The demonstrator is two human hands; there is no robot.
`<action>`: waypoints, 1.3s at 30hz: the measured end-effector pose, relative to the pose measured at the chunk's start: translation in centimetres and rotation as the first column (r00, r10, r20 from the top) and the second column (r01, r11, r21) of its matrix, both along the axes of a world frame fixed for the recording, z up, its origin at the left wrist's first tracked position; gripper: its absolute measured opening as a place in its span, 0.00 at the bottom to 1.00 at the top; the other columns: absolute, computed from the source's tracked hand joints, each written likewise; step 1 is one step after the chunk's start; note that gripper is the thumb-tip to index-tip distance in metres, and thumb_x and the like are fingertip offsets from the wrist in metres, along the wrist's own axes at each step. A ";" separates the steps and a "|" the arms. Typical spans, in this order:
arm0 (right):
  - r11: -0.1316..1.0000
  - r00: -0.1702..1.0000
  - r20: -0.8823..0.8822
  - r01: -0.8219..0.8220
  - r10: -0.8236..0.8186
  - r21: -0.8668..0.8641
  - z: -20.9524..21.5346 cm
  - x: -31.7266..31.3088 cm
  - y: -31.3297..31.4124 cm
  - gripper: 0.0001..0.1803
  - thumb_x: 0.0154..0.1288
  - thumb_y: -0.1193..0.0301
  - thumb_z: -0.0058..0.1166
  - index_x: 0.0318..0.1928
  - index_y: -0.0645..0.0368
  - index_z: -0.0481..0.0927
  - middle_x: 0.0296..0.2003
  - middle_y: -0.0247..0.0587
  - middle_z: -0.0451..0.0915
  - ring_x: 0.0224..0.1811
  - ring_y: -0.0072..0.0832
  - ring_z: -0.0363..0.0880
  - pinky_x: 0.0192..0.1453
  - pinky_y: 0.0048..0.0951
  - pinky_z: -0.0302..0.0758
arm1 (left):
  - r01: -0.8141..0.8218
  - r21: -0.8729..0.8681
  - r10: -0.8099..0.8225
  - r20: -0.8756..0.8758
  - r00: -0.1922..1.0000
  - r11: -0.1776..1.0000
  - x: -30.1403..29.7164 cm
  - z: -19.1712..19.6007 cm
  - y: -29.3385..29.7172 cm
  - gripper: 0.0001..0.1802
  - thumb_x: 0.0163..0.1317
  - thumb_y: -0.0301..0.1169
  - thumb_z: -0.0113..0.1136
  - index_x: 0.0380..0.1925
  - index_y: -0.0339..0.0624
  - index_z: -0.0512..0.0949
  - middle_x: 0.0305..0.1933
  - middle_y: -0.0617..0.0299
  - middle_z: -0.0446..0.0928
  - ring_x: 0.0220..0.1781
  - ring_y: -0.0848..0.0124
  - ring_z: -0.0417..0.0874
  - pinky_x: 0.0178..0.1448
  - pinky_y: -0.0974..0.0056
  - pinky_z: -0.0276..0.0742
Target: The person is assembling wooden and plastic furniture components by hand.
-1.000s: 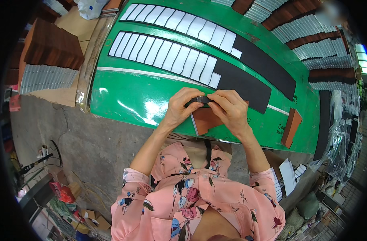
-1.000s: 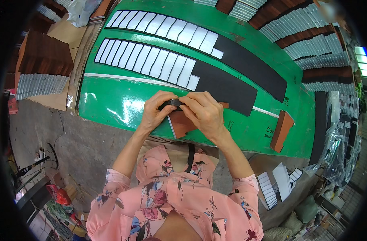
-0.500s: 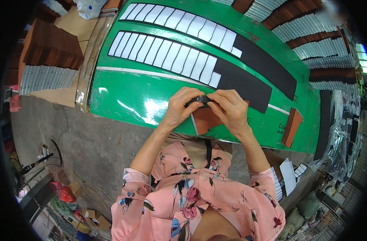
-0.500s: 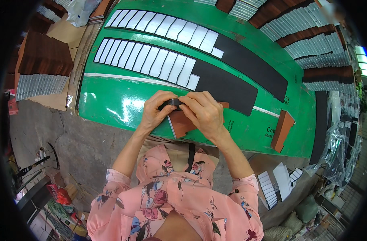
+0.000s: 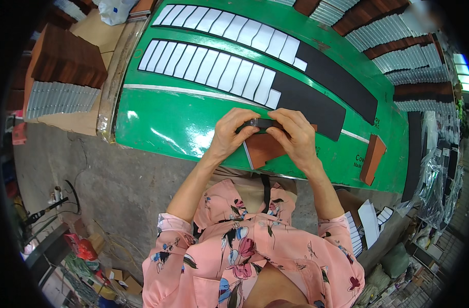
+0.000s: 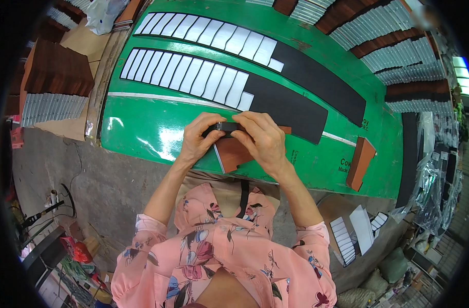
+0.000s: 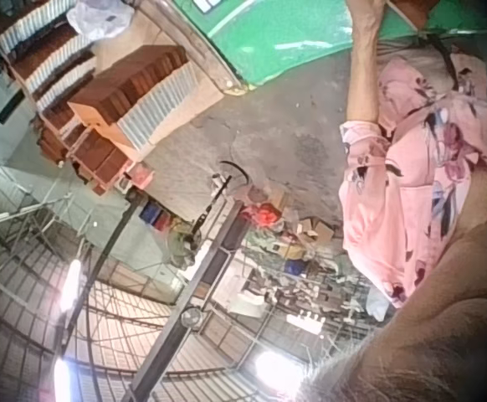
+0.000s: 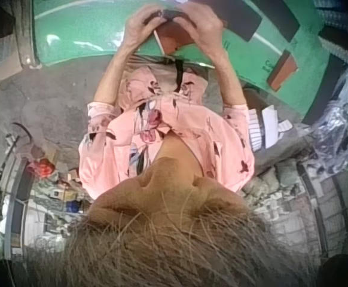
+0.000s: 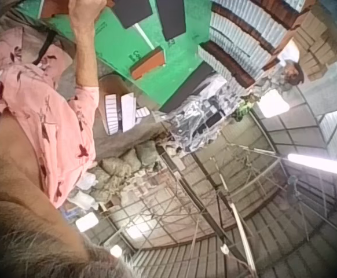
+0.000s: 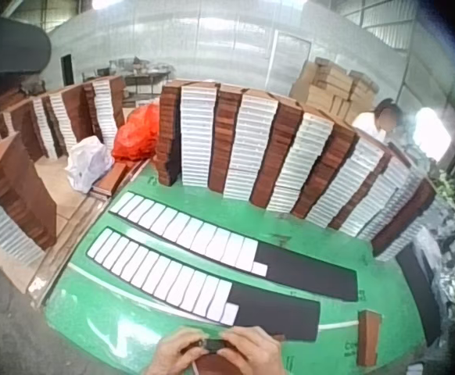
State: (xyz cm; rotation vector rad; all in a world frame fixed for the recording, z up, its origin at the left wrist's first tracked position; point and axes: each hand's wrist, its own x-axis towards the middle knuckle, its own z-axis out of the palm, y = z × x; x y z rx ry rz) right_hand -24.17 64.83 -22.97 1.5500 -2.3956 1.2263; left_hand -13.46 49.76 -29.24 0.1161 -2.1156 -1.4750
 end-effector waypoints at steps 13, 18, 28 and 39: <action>1.000 1.000 -0.007 0.021 -0.021 0.014 -0.4 0.4 0.2 0.13 0.49 0.75 0.64 0.38 0.62 0.80 0.36 0.39 0.80 0.36 0.34 0.79 0.37 0.31 0.77 | -0.002 -0.036 0.001 -0.025 1.000 0.999 0.0 -0.2 0.2 0.14 0.53 0.27 0.66 0.40 0.37 0.78 0.39 0.56 0.80 0.40 0.63 0.80 0.43 0.65 0.76; 1.000 0.998 0.057 0.009 -0.010 0.024 -0.2 0.2 0.3 0.13 0.49 0.75 0.64 0.38 0.62 0.80 0.36 0.40 0.81 0.36 0.34 0.79 0.37 0.31 0.77 | -0.029 -0.019 0.028 -0.045 0.999 0.999 0.1 -0.3 0.5 0.14 0.54 0.26 0.65 0.41 0.38 0.77 0.40 0.56 0.79 0.39 0.61 0.80 0.42 0.64 0.76; 0.999 0.988 -0.149 -0.050 0.049 -0.002 0.1 0.2 0.0 0.13 0.47 0.77 0.65 0.36 0.63 0.79 0.33 0.40 0.79 0.33 0.34 0.78 0.33 0.30 0.77 | -0.045 -0.135 0.035 -0.074 0.997 0.990 -0.1 -0.1 0.3 0.15 0.50 0.25 0.67 0.40 0.38 0.77 0.35 0.56 0.79 0.34 0.60 0.79 0.38 0.63 0.74; 0.999 0.990 -0.137 0.039 -0.039 0.002 1.3 -0.1 0.7 0.11 0.48 0.77 0.65 0.35 0.62 0.80 0.32 0.40 0.81 0.30 0.32 0.79 0.31 0.29 0.76 | -0.051 -0.128 0.041 -0.080 0.996 0.991 -0.2 0.1 0.3 0.17 0.49 0.25 0.68 0.41 0.39 0.77 0.35 0.57 0.79 0.33 0.62 0.78 0.37 0.63 0.74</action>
